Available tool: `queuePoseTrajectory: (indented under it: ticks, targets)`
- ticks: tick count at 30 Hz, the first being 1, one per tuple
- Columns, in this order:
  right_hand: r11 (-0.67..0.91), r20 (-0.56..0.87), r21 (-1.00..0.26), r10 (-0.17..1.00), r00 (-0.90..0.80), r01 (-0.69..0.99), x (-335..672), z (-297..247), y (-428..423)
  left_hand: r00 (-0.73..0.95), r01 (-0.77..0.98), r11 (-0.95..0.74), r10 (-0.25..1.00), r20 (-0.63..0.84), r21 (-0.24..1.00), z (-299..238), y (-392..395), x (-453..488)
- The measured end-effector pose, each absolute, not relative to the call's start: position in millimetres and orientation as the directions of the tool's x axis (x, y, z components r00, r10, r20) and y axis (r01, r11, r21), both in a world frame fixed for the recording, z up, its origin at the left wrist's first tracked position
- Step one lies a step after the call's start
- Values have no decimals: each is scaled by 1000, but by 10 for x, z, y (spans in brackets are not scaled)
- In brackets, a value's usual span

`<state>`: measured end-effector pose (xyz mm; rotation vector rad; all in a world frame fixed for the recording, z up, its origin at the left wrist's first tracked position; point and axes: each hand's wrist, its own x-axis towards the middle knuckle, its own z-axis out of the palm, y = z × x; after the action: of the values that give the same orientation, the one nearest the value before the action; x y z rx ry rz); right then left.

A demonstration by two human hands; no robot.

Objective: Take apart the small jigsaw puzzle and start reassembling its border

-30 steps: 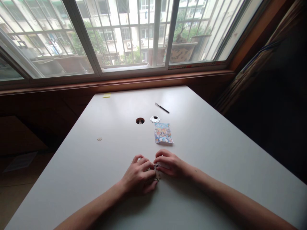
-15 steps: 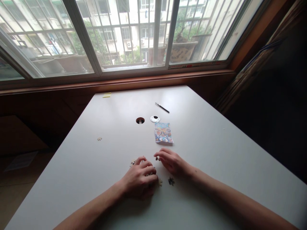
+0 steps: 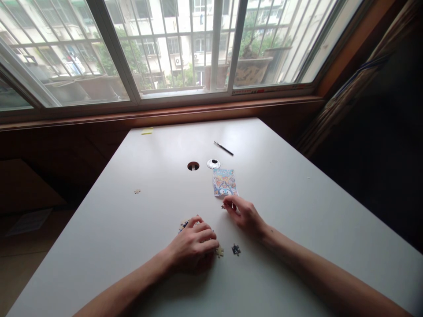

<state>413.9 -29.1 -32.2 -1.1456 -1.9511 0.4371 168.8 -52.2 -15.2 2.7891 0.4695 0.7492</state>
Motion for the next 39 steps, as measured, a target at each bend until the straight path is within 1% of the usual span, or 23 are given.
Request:
queuePoseTrajectory:
  ticks: [4,9,13,16,18,19,22,25,27,31,36,39]
  targets:
    - [564,500,-586,816,-288,582,4158,-311,-254,823,250,-923,362,437,294,-166,-521,1686]
    - [500,428,-524,855,-294,690,4180,-325,-235,817,256,-921,369,442,294,-183,-528,1688]
    - [486,416,-527,863,-288,697,4180,-334,-232,811,263,-921,372,451,287,-175,-528,1688]
    - [507,453,-521,846,-281,687,4164,-288,-250,806,276,-915,387,448,293,-178,-522,1686]
    - [562,500,-507,809,-309,653,4148,-231,-289,797,283,-909,400,452,306,-197,-518,1686]
    - [607,514,-500,782,-353,617,4138,-201,-317,788,289,-905,410,459,312,-210,-516,1687]
    - [751,500,-498,658,-563,435,4100,-145,-417,740,336,-883,463,487,329,-251,-514,1697]
    - [817,490,-483,549,-677,313,4052,-161,-490,689,354,-870,490,534,342,-266,-512,1713]
    - [832,498,-474,524,-691,289,4025,-190,-510,672,323,-883,467,575,339,-257,-511,1720]
    - [830,515,-495,518,-682,256,4009,-209,-512,656,285,-901,433,618,328,-239,-517,1713]
    - [859,541,-456,477,-693,235,4023,-196,-514,658,294,-905,425,622,308,-271,-524,1695]
    - [862,544,-438,481,-688,256,4023,-215,-525,648,286,-895,444,618,343,-285,-520,1696]
